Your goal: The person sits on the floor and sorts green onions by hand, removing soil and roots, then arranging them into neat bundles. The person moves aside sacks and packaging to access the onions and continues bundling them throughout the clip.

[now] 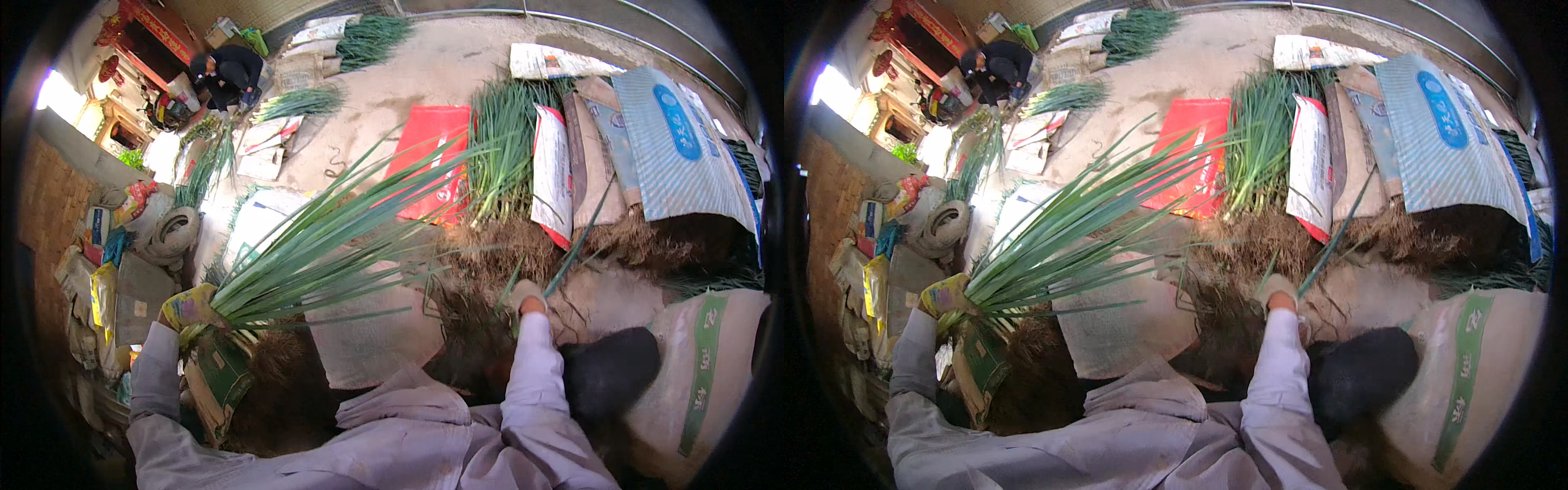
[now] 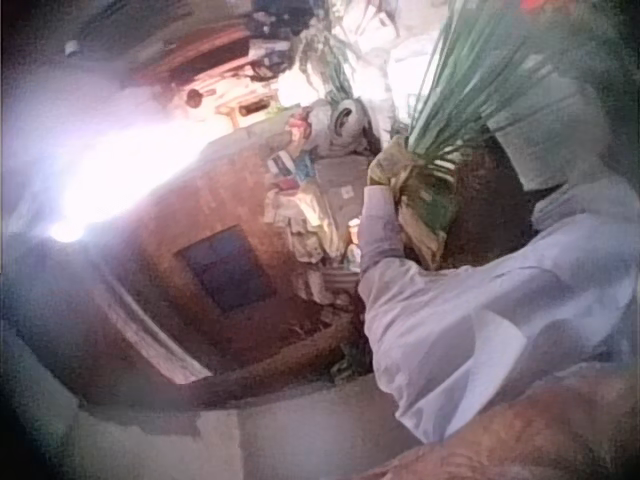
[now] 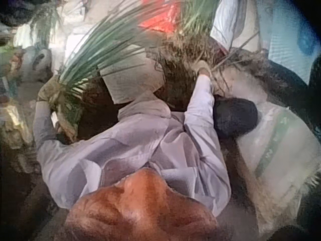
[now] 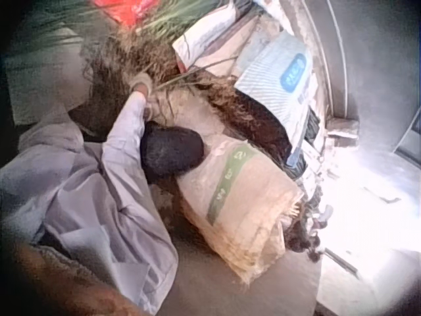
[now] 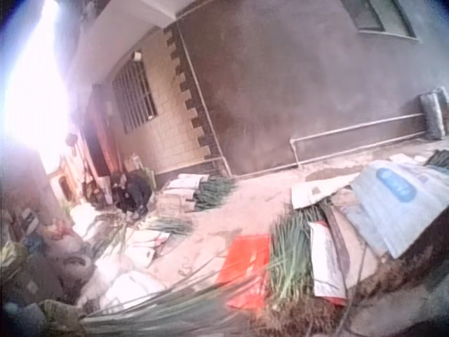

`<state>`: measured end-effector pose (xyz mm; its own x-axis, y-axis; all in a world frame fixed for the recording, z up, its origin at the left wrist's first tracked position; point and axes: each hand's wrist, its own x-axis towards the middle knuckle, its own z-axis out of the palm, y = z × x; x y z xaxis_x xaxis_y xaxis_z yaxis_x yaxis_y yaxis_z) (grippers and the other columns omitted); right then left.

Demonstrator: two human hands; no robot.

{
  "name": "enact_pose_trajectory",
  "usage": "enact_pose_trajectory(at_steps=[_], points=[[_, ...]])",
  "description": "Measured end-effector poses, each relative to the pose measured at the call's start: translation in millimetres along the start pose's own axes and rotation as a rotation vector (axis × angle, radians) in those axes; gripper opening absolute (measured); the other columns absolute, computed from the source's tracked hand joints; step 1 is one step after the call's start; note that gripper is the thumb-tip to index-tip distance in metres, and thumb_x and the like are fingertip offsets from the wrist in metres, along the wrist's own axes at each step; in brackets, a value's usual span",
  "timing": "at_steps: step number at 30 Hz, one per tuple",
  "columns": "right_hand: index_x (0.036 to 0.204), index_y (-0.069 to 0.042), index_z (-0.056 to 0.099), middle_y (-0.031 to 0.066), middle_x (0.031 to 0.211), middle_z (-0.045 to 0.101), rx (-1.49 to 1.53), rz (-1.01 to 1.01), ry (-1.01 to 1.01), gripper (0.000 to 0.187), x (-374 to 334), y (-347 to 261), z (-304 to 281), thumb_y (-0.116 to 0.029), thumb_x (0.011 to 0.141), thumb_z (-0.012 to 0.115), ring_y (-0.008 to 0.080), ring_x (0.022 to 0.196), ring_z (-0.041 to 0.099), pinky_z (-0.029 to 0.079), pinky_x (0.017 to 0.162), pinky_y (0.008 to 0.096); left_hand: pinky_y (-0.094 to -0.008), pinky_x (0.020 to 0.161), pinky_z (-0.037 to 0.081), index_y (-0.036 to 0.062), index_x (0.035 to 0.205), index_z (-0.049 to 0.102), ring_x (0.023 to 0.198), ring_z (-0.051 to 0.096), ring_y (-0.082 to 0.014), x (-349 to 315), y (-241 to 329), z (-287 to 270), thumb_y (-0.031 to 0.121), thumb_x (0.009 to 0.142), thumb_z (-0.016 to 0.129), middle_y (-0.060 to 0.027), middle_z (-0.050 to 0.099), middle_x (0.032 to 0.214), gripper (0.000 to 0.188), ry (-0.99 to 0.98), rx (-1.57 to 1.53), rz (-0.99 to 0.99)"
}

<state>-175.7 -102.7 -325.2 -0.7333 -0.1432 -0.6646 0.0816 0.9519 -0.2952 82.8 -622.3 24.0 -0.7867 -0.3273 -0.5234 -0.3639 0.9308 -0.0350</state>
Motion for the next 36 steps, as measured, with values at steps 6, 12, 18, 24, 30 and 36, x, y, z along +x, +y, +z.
enact_pose_trajectory(at_steps=[6, 12, 18, 24, 30, 36], points=[[0.096, 0.002, 0.07, 0.0255, 0.102, 0.066, 0.333, 0.166, 0.224, 0.054, 26.8, 18.9, 2.4, -0.046, 0.071, 0.073, 0.0376, 0.097, 0.064, 0.05, 0.084, 0.0419, -0.0378, 0.075, 0.051, 0.0015, 0.107, 0.065, 0.082, 0.065, -0.0239, 4.1, 51.0, -15.0, 0.023, 0.075, 0.076, -0.0158, 0.067, 0.088, 0.04, 0.119, -0.233, 0.185], [0.1, -0.014, 0.067, 0.018, 0.102, 0.068, 0.36, 0.261, 0.501, 0.022, 40.0, 56.8, 11.5, -0.02, 0.082, 0.058, 0.0349, 0.101, 0.064, 0.05, 0.086, 0.0414, -0.0438, 0.081, 0.048, 0.0056, 0.13, 0.05, 0.095, 0.059, -0.0372, -7.2, 50.7, 30.7, 0.008, 0.07, 0.067, -0.0179, 0.059, 0.11, 0.063, 0.545, 0.311, 0.278], [0.091, -0.006, 0.068, 0.0173, 0.089, 0.069, 0.632, 0.277, 0.896, 0.019, 57.2, 92.4, 12.2, -0.016, 0.077, 0.061, 0.0308, 0.083, 0.067, 0.051, 0.078, 0.037, -0.0441, 0.083, 0.047, 0.0076, 0.133, 0.047, 0.098, 0.056, -0.0319, -12.4, 34.9, 64.6, 0.005, 0.076, 0.057, -0.0137, 0.055, 0.117, 0.058, 0.556, 0.642, 0.364], [0.091, 0.001, 0.065, 0.006, 0.085, 0.067, 1.121, -0.161, 1.096, 0.014, 27.8, 70.3, -45.2, -0.006, 0.079, 0.062, 0.0152, 0.078, 0.061, 0.048, 0.077, 0.0289, -0.042, 0.083, 0.047, 0.0082, 0.138, 0.043, 0.095, 0.054, -0.03, -14.6, 38.0, 66.8, 0.006, 0.08, 0.053, -0.0125, 0.054, 0.117, 0.059, 0.64, 0.723, 0.349], [0.095, 0.002, 0.066, 0.0055, 0.085, 0.066, 1.147, -0.323, 0.927, 0.015, -76.0, -14.3, -113.8, -0.009, 0.084, 0.062, 0.0139, 0.077, 0.059, 0.047, 0.072, 0.0274, -0.039, 0.082, 0.048, 0.008, 0.14, 0.04, 0.092, 0.054, -0.0267, -10.4, 60.6, 56.9, 0.007, 0.081, 0.054, -0.0118, 0.054, 0.121, 0.06, 0.631, 0.801, 0.293], [0.092, -0.002, 0.068, 0.0041, 0.077, 0.063, 0.921, -0.734, 0.102, 0.015, -158.6, -123.4, -86.7, -0.01, 0.081, 0.061, 0.009, 0.065, 0.057, 0.046, 0.058, 0.0231, -0.0388, 0.079, 0.049, 0.0092, 0.141, 0.039, 0.088, 0.057, -0.0241, 2.1, 97.9, 46.6, 0.008, 0.083, 0.055, -0.0117, 0.055, 0.122, 0.06, 0.581, 0.807, 0.296]])
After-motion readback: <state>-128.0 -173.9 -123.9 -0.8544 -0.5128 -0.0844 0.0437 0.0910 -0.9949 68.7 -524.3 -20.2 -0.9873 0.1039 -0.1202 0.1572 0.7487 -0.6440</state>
